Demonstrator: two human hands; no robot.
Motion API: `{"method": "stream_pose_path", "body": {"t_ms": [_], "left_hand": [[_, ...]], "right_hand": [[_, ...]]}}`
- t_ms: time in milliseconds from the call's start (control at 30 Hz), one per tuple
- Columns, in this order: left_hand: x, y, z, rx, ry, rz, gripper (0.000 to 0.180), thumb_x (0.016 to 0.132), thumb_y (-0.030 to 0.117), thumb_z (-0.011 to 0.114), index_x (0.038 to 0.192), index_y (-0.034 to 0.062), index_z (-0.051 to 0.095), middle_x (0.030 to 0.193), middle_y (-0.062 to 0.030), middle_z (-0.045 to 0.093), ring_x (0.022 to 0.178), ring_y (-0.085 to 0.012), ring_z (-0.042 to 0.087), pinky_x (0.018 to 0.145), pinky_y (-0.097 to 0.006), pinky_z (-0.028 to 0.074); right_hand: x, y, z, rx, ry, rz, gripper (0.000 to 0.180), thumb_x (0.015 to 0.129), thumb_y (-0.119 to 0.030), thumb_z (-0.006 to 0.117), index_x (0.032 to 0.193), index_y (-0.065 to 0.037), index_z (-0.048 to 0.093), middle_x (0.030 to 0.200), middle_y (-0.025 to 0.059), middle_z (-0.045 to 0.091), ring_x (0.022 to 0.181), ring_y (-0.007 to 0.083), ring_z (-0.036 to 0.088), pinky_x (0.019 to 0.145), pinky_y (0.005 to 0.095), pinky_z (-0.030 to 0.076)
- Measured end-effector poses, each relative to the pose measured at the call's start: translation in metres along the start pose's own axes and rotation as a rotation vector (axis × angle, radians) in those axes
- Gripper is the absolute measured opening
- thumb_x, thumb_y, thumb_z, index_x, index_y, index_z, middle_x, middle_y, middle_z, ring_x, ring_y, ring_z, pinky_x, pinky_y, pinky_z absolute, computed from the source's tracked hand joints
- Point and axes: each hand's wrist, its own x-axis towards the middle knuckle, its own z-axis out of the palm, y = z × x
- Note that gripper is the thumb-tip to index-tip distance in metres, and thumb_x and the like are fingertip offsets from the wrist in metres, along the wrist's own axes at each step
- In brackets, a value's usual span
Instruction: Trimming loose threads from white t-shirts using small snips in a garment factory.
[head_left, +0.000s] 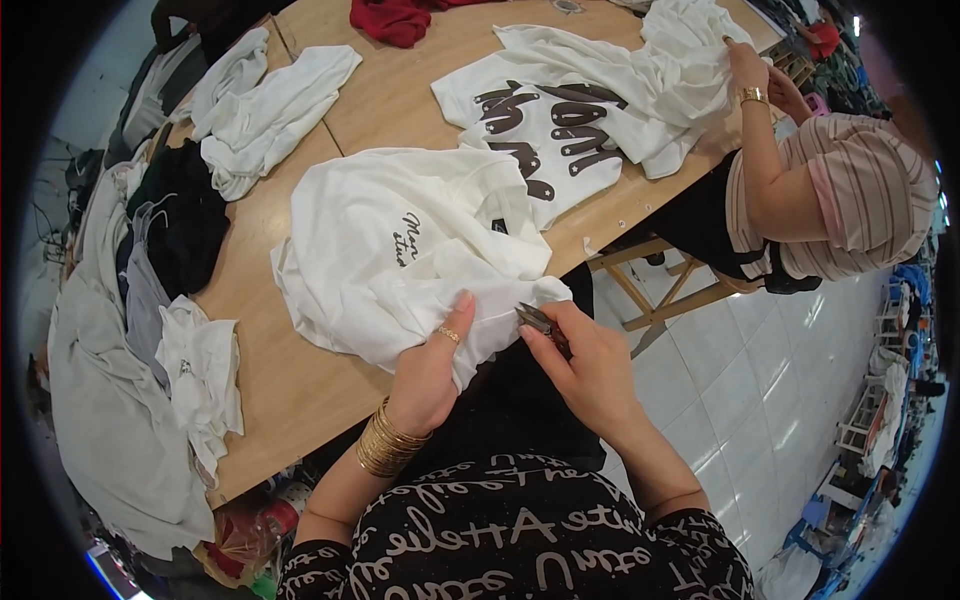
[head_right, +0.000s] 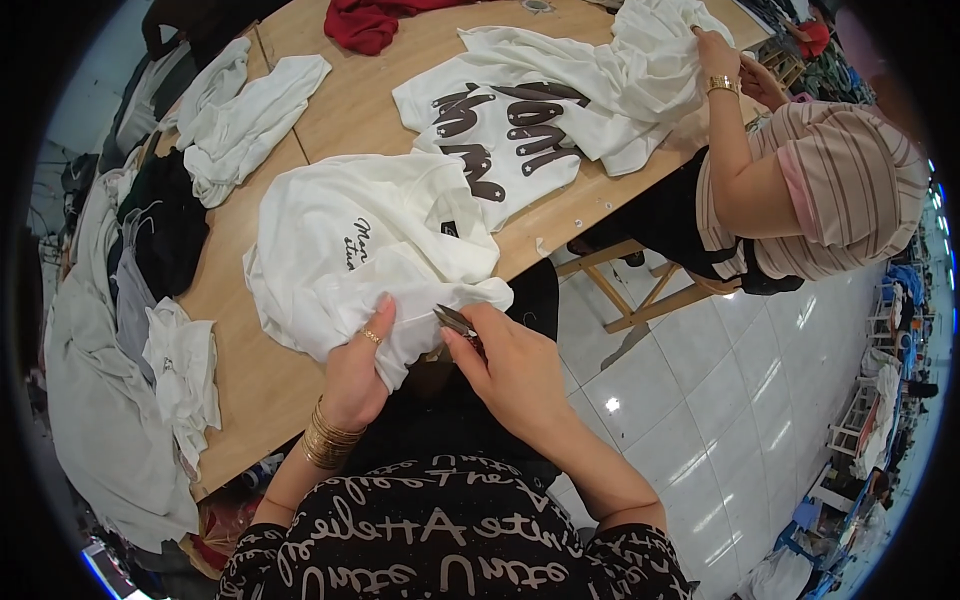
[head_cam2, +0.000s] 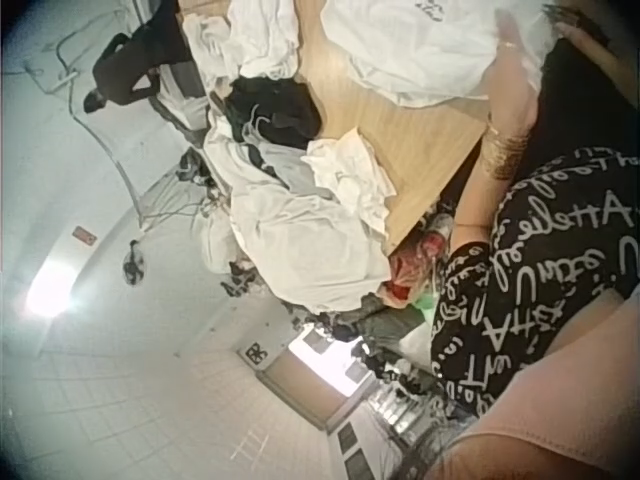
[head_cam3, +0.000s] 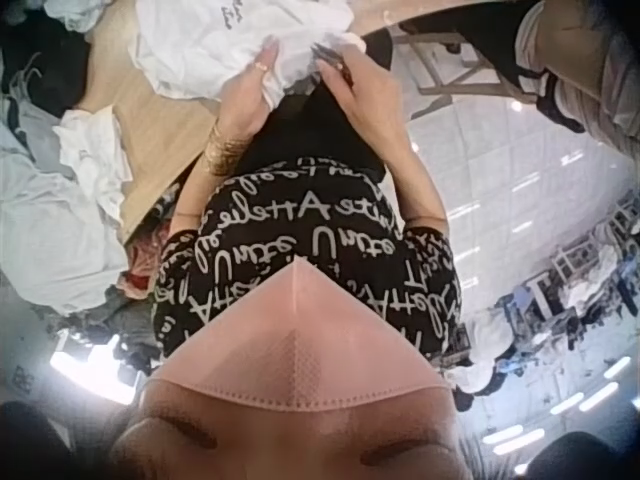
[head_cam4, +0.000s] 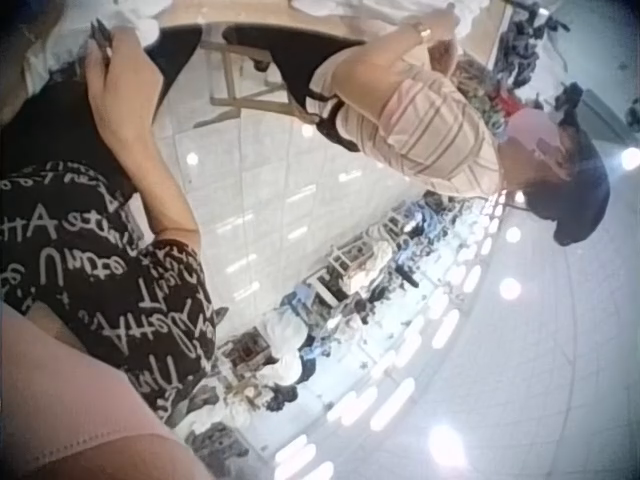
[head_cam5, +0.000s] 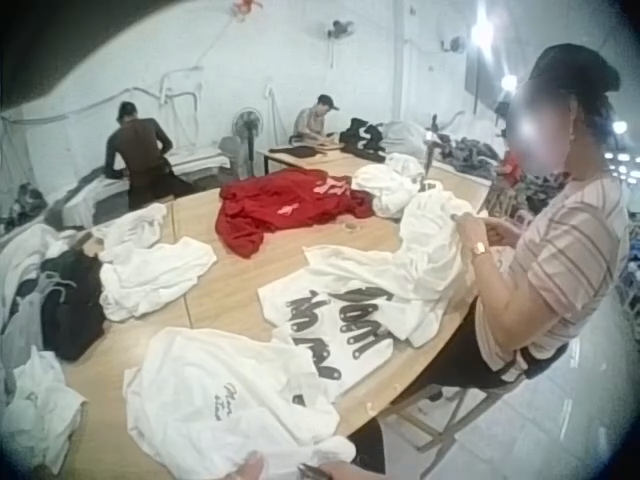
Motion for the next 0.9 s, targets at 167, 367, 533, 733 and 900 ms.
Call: {"method": "stream_pose_path", "body": {"t_ms": [167, 367, 533, 733, 900], "left_hand": [[0.002, -0.003, -0.002, 0.004, 0.002, 0.005, 0.034, 0.088, 0.014, 0.053, 0.116, -0.0035, 0.046, 0.112, -0.0085, 0.053, 0.101, -0.0155, 0.052, 0.088, -0.029, 0.043], [0.003, -0.004, 0.0, 0.04, 0.0, 0.023, 0.036, 0.09, 0.015, 0.048, 0.12, -0.0036, 0.042, 0.114, -0.0101, 0.052, 0.102, -0.0193, 0.053, 0.088, -0.032, 0.044], [0.003, -0.004, 0.001, 0.009, 0.011, 0.012, 0.032, 0.089, 0.013, 0.051, 0.116, -0.0042, 0.047, 0.112, -0.009, 0.053, 0.1, -0.0155, 0.052, 0.089, -0.029, 0.043], [0.003, -0.01, 0.003, 0.07, 0.012, 0.06, 0.032, 0.089, 0.015, 0.052, 0.114, -0.0036, 0.048, 0.111, -0.0082, 0.054, 0.1, -0.0146, 0.052, 0.088, -0.028, 0.042], [0.005, -0.015, -0.003, 0.128, -0.02, 0.1, 0.031, 0.088, 0.016, 0.054, 0.113, -0.002, 0.049, 0.108, -0.0059, 0.054, 0.097, -0.0126, 0.051, 0.087, -0.027, 0.041]], "right_hand": [[0.0, 0.002, 0.002, -0.001, 0.004, -0.021, 0.019, 0.079, -0.017, 0.063, 0.089, -0.003, 0.055, 0.064, 0.0102, 0.056, 0.054, 0.022, 0.056, 0.051, 0.0282, 0.042], [0.001, 0.002, 0.002, 0.029, 0.012, -0.012, 0.019, 0.08, -0.017, 0.062, 0.09, -0.002, 0.055, 0.064, 0.0103, 0.056, 0.053, 0.0217, 0.055, 0.05, 0.0278, 0.042], [0.003, 0.001, 0.007, 0.095, 0.022, 0.024, 0.02, 0.08, -0.018, 0.062, 0.087, -0.002, 0.053, 0.065, 0.0106, 0.057, 0.052, 0.022, 0.055, 0.048, 0.0304, 0.043], [0.006, 0.011, 0.013, 0.403, -0.046, 0.24, 0.022, 0.081, -0.019, 0.063, 0.078, -0.002, 0.049, 0.057, 0.0029, 0.049, 0.048, 0.0107, 0.047, 0.046, 0.0234, 0.036], [0.013, 0.018, 0.011, 0.861, -0.184, 0.443, 0.03, 0.083, -0.02, 0.061, 0.065, -0.006, 0.042, 0.053, -0.004, 0.042, 0.045, 0.0037, 0.037, 0.041, 0.0188, 0.026]]}}
